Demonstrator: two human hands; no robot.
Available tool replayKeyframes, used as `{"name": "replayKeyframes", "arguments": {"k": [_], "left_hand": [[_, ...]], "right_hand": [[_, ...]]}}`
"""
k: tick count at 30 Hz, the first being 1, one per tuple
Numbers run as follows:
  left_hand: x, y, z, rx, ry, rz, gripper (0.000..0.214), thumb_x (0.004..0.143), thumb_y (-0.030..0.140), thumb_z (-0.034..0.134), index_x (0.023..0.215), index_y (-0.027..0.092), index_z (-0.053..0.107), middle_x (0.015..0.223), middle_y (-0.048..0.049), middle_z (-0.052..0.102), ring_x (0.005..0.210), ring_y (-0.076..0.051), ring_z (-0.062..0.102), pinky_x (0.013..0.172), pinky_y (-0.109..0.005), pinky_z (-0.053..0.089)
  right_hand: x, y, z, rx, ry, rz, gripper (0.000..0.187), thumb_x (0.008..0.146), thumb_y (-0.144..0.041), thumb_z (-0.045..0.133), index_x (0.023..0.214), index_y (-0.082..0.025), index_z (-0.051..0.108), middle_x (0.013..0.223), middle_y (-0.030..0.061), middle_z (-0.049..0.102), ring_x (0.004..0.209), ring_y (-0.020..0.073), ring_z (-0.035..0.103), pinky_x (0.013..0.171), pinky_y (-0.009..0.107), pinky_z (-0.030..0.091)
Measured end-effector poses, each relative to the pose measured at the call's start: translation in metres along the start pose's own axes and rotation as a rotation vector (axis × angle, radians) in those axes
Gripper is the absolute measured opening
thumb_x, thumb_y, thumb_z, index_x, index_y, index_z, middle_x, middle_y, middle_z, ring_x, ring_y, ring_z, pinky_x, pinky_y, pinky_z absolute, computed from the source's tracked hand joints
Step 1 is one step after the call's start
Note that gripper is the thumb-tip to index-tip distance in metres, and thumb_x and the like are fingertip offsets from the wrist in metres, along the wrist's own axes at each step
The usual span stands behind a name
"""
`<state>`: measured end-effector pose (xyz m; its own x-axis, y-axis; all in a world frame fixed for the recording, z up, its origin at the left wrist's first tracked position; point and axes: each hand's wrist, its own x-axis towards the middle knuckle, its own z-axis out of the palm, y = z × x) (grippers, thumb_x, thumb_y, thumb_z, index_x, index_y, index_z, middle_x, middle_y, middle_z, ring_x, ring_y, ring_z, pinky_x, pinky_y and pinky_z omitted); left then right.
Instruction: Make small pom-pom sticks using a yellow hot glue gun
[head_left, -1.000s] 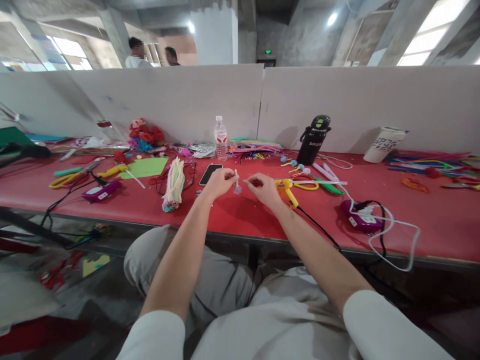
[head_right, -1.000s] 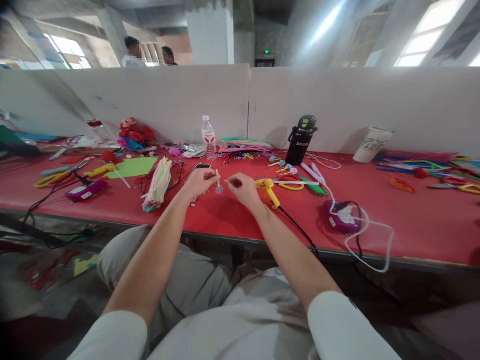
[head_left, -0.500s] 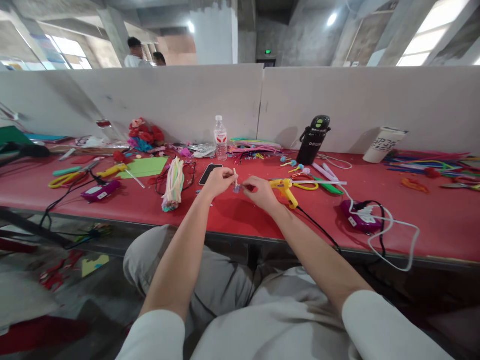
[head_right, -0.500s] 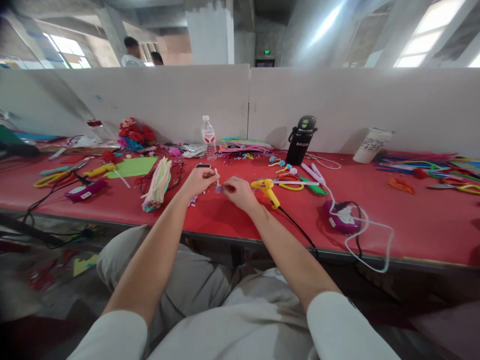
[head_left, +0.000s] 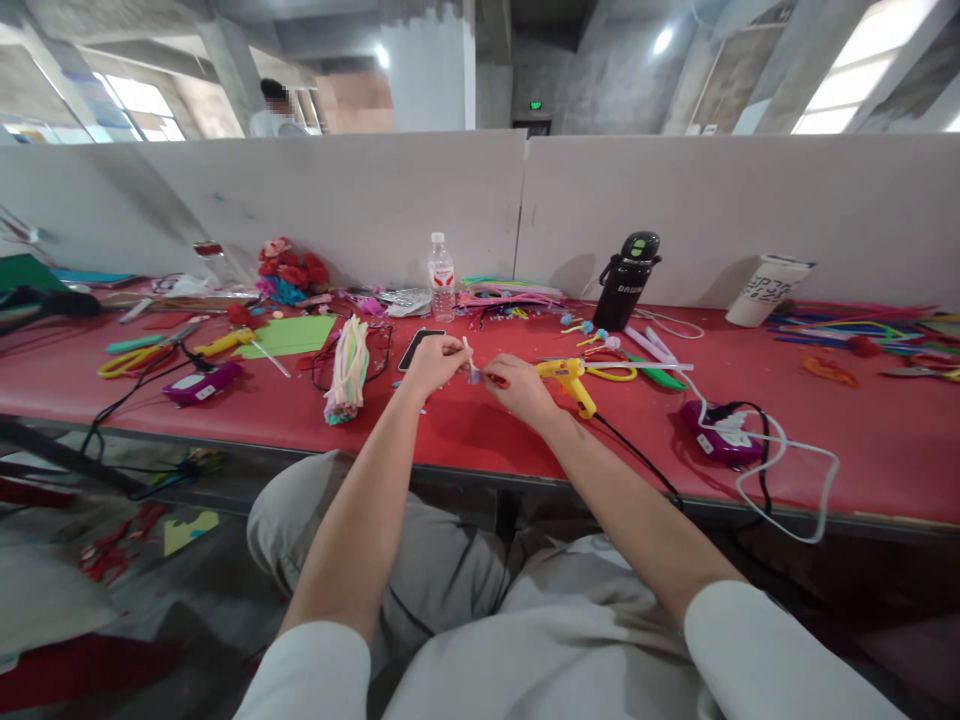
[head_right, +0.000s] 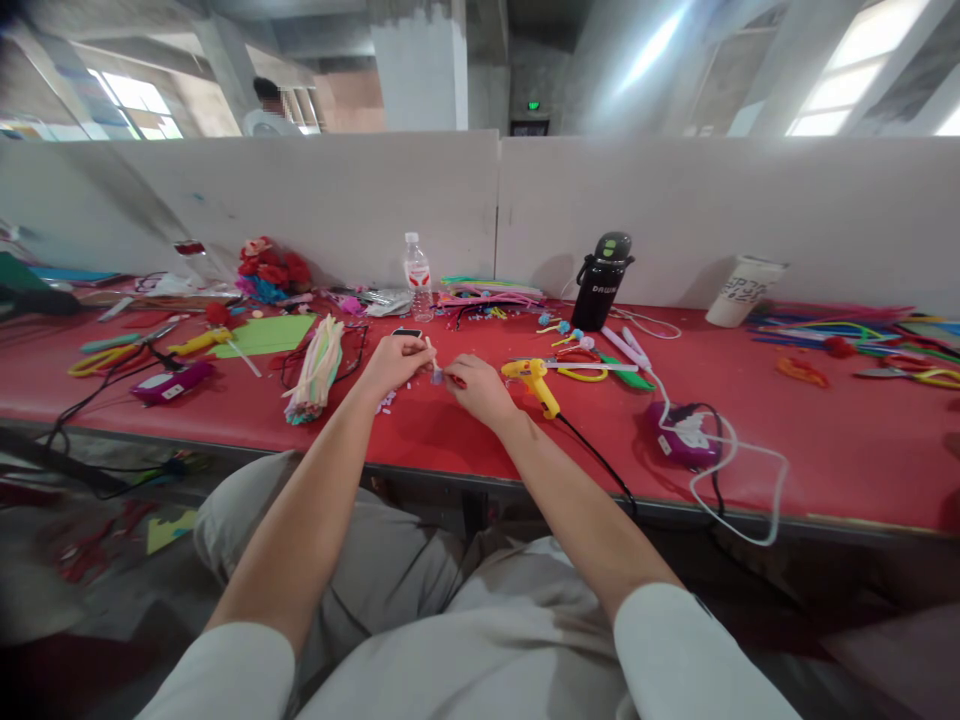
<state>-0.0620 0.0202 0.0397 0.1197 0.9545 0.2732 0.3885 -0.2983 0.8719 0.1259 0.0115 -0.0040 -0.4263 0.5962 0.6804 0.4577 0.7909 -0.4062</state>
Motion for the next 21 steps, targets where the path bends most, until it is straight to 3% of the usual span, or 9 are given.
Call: {"name": "replayKeyframes", "arguments": {"k": [6, 8, 11, 15, 17, 21], "left_hand": [[0.002, -0.004, 0.0, -0.049, 0.034, 0.009, 0.023, 0.075, 0.037, 0.068, 0.071, 0.014, 0.068, 0.066, -0.0065, 0.069, 0.063, -0.017, 0.067, 0.065, -0.028, 0.053], [0.002, -0.002, -0.001, -0.074, 0.037, 0.036, 0.024, 0.074, 0.037, 0.069, 0.07, 0.014, 0.067, 0.067, -0.0058, 0.069, 0.064, -0.017, 0.067, 0.066, -0.028, 0.054], [-0.001, 0.005, -0.001, -0.114, 0.028, 0.103, 0.025, 0.075, 0.039, 0.069, 0.071, 0.014, 0.065, 0.068, -0.0053, 0.069, 0.067, -0.017, 0.067, 0.069, -0.029, 0.055], [-0.003, 0.012, 0.0, -0.165, 0.018, 0.155, 0.028, 0.074, 0.041, 0.071, 0.078, 0.014, 0.067, 0.073, -0.0054, 0.07, 0.071, -0.018, 0.067, 0.073, -0.03, 0.055], [-0.003, 0.012, 0.001, -0.183, 0.007, 0.161, 0.029, 0.073, 0.042, 0.072, 0.079, 0.014, 0.067, 0.074, -0.0051, 0.07, 0.072, -0.018, 0.068, 0.074, -0.031, 0.056], [-0.003, 0.011, 0.002, -0.182, -0.025, 0.171, 0.029, 0.073, 0.042, 0.072, 0.078, 0.015, 0.067, 0.074, -0.0042, 0.069, 0.072, -0.018, 0.068, 0.073, -0.03, 0.056]], "right_hand": [[-0.002, -0.003, 0.0, 0.032, 0.055, -0.004, 0.016, 0.084, -0.016, 0.055, 0.09, -0.019, 0.07, 0.09, 0.0077, 0.068, 0.086, 0.0199, 0.061, 0.084, 0.032, 0.048], [-0.001, -0.003, 0.0, 0.106, 0.125, 0.09, 0.015, 0.081, -0.017, 0.056, 0.089, -0.019, 0.069, 0.088, 0.0072, 0.068, 0.082, 0.0192, 0.062, 0.081, 0.033, 0.049], [0.002, -0.002, 0.001, 0.387, 0.203, 0.369, 0.011, 0.079, -0.023, 0.056, 0.083, -0.019, 0.066, 0.08, 0.0053, 0.069, 0.073, 0.0173, 0.064, 0.073, 0.032, 0.052], [0.007, -0.002, 0.003, 0.91, 0.141, 0.73, 0.011, 0.075, -0.03, 0.061, 0.077, -0.02, 0.058, 0.068, 0.0019, 0.069, 0.064, 0.0152, 0.067, 0.066, 0.029, 0.054], [0.008, -0.004, 0.004, 1.019, 0.123, 0.767, 0.015, 0.071, -0.03, 0.067, 0.075, -0.019, 0.057, 0.067, 0.0017, 0.07, 0.063, 0.0143, 0.067, 0.066, 0.027, 0.055], [0.008, -0.005, 0.005, 1.004, 0.159, 0.735, 0.027, 0.064, -0.032, 0.076, 0.072, -0.019, 0.054, 0.065, 0.0016, 0.07, 0.06, 0.0139, 0.067, 0.064, 0.027, 0.055]]}}
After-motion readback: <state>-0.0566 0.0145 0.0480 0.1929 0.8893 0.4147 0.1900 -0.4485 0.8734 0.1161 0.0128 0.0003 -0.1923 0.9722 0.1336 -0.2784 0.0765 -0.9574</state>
